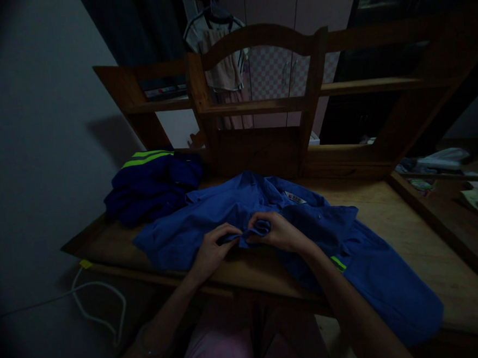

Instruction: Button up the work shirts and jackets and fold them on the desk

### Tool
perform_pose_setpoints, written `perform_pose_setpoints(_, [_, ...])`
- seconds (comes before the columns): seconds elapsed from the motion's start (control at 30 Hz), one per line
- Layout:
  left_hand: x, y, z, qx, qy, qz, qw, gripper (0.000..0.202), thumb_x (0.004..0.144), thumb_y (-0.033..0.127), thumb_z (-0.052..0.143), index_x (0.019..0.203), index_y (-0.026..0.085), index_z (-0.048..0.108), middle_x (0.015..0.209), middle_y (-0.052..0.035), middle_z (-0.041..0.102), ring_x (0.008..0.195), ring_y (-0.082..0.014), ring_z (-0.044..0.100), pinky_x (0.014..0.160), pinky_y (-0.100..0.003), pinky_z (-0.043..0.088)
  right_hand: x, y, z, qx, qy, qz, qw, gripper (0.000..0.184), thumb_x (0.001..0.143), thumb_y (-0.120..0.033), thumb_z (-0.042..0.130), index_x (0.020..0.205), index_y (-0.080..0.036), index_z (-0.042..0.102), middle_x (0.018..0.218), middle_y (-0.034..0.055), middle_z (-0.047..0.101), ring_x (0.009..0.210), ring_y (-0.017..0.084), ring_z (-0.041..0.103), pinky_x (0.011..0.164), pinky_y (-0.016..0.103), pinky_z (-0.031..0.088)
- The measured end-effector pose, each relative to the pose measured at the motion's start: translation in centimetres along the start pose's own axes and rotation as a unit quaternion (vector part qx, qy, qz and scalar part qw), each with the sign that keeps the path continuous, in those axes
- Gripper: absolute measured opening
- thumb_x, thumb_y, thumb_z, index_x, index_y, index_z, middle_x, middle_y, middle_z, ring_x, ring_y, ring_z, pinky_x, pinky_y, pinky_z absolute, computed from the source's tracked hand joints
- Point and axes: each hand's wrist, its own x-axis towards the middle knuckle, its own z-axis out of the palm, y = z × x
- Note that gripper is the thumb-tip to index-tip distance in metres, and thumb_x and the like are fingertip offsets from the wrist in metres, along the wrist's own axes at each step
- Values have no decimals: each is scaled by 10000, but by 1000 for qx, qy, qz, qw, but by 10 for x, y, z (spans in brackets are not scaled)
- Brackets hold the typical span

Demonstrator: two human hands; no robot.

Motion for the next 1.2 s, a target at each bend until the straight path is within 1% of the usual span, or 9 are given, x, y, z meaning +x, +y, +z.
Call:
perform_pose_setpoints(0.1, [1, -1, -1, -10, 2, 0, 1000, 82, 811, 215, 631, 860, 182, 687, 869, -32, 658, 850, -159, 607, 786, -246, 434, 0, 0, 0, 12, 5, -6, 1000, 237, 727, -334, 716, 878, -174, 625, 852, 1, 629, 798, 146, 562, 730, 254, 422])
perform_pose_setpoints(0.33, [1, -1, -1, -16, 14, 5, 1000, 70, 803, 197, 637, 847, 186, 690, 869, -32, 657, 847, -161, 609, 788, -253, 440, -1, 2, 1, 5, -8, 7, 1000, 247, 749, -363, 694, 907, -179, 646, 872, 12, 649, 810, 157, 583, 733, 263, 438])
perform_pose_setpoints(0.47, [-1, -2, 0, -14, 10, 10, 1000, 70, 792, 179, 644, 840, 192, 693, 859, -27, 658, 834, -159, 612, 779, -251, 444, -1, 5, 1, 11, -32, 16, 999, 275, 723, -367, 718, 908, -177, 649, 860, 13, 657, 800, 160, 595, 722, 259, 449])
perform_pose_setpoints(0.57, [-1, -2, 1, -10, 4, 7, 1000, 82, 793, 172, 638, 849, 194, 693, 865, -28, 660, 837, -159, 613, 780, -252, 447, -1, 3, 0, 18, -46, 11, 999, 264, 729, -358, 711, 907, -172, 654, 860, 16, 662, 810, 164, 600, 739, 265, 455])
perform_pose_setpoints(0.77, [-1, 1, -3, 14, 4, 10, 1000, 113, 802, 154, 606, 851, 202, 697, 875, -33, 660, 847, -166, 613, 785, -263, 455, 0, -1, 0, 11, -51, 8, 999, 263, 741, -382, 691, 904, -176, 678, 889, 18, 680, 843, 170, 611, 787, 282, 452])
perform_pose_setpoints(0.9, [-1, 5, -8, 49, -1, 37, 998, 173, 812, 120, 572, 879, 219, 698, 901, -37, 663, 893, -177, 606, 835, -291, 449, 0, 1, 3, -14, -40, 13, 999, 282, 725, -407, 702, 879, -173, 675, 851, 16, 677, 807, 168, 609, 753, 278, 450])
perform_pose_setpoints(1.0, [-1, 6, -8, 93, -3, 80, 992, 236, 814, 75, 554, 917, 237, 692, 918, -27, 662, 926, -177, 588, 876, -317, 432, 0, 2, 4, -23, -34, 0, 999, 287, 714, -417, 712, 860, -173, 671, 838, 9, 672, 799, 162, 603, 744, 269, 441])
perform_pose_setpoints(1.1, [-1, 5, -6, 135, 9, 117, 984, 279, 818, 52, 536, 962, 242, 681, 931, -29, 655, 933, -179, 574, 874, -335, 429, -1, 1, 4, -17, -26, -13, 999, 277, 728, -416, 701, 860, -174, 667, 842, 3, 666, 794, 152, 594, 740, 260, 434])
perform_pose_setpoints(1.2, [-1, 3, -5, 164, 29, 131, 977, 302, 820, 35, 518, 985, 236, 671, 941, -37, 648, 940, -181, 567, 885, -349, 427, -1, -1, 5, -15, -2, -10, 1000, 277, 745, -423, 682, 868, -175, 666, 843, 2, 660, 776, 143, 575, 729, 258, 427])
